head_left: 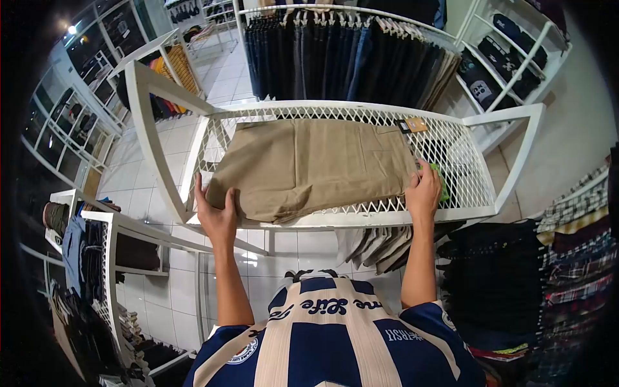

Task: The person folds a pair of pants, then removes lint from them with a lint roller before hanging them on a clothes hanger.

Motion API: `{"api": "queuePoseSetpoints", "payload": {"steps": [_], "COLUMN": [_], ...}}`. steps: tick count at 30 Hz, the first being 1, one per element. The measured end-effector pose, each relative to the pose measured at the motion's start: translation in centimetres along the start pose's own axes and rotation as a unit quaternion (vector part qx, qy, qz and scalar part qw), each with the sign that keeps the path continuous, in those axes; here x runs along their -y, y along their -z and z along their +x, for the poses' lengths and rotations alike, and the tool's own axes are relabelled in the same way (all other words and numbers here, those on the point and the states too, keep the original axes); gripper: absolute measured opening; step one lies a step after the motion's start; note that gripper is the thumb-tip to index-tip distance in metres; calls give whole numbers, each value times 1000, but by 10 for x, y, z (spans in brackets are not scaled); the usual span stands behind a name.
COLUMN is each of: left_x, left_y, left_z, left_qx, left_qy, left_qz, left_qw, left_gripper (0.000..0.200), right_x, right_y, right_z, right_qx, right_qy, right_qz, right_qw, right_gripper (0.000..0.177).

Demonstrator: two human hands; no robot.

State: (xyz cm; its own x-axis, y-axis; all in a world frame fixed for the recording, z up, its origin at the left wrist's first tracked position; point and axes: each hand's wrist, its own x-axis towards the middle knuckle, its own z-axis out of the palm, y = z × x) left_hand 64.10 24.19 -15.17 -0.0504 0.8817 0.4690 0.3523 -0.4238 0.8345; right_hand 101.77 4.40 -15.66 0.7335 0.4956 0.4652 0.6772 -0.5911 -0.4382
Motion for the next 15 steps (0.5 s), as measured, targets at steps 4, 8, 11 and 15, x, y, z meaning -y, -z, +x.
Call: {"api": "queuePoseSetpoints", "payload": {"steps": [4,8,11,15], "left_x": [-11,-21,-12,-16], "left_y": [-8,-24,-39,-40], "left_z": [-18,-44,-60,-67], "left_qx": [-21,102,139,132], "left_qy": [-153,-229,-261,-253], "left_qz": [223,173,151,155], "left_qw": [963,953,943,946], "left_gripper": [64,35,24,18], "right_x": [-16,-49,-17,117], "right_y": [13,0,-1,-16], "right_z": [-8,-8,-9,-46], "right_qx": [-40,17,-16,89], "right_qy": [-9,-26,6,186], "right_qz": [-122,-161,-84,183], "right_qw": [992,986,996,961], "right_gripper": [48,54,59,66]}}
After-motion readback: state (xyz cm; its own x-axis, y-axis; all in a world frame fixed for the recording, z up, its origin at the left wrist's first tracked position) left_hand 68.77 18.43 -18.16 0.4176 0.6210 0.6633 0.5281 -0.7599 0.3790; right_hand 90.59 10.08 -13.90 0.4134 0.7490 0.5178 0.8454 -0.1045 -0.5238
